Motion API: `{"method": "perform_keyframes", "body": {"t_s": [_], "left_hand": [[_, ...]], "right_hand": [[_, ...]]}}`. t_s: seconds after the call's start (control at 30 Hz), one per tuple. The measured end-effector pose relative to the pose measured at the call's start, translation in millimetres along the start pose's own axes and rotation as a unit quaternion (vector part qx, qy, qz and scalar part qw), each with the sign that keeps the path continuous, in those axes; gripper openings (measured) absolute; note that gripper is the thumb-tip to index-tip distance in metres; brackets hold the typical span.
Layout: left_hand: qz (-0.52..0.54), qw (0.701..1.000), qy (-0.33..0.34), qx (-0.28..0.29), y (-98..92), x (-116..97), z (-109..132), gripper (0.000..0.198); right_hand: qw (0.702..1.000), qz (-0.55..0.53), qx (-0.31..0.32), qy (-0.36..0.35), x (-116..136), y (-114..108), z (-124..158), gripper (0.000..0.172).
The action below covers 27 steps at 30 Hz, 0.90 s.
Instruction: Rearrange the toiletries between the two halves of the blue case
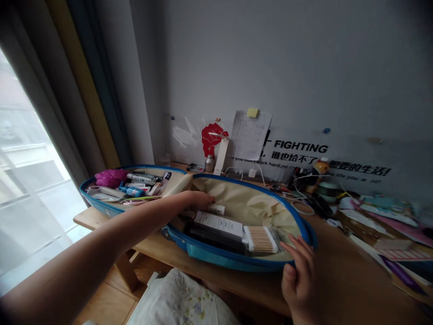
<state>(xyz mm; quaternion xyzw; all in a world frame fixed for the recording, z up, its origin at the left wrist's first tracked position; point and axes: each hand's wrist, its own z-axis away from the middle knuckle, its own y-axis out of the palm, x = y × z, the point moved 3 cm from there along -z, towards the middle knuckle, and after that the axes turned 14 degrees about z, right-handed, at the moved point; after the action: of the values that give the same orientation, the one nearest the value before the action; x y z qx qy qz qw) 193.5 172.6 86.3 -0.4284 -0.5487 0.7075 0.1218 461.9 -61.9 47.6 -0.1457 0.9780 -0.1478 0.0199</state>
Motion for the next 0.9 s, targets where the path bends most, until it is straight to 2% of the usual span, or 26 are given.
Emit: {"method": "perform_keyframes", "body": {"t_s": [0.13, 0.4, 0.7, 0.9], "left_hand": [[-0.002, 0.999, -0.025, 0.036, 1.8, 1.2, -2.2, 0.032], [0.006, 0.998, -0.032, 0.052, 1.7, 0.1, 0.1, 0.031], [0.013, 0.996, -0.016, 0.086, 4.0, -5.8, 2.3, 0.046], [0.010, 0.996, -0.017, 0.087, 2.4, -8.7, 5.4, 0.051]], "right_hand": [[1.000, 0.004, 0.001, 0.005, 3.3, -0.9, -3.4, 0.039], [1.000, 0.010, 0.000, -0.001, 4.5, -1.3, -4.5, 0.040], [1.000, 0.008, 0.008, 0.000, 3.2, -1.9, -3.7, 0.039], [1.000, 0.009, -0.003, -0.007, 4.5, -1.9, -4.6, 0.039]]}}
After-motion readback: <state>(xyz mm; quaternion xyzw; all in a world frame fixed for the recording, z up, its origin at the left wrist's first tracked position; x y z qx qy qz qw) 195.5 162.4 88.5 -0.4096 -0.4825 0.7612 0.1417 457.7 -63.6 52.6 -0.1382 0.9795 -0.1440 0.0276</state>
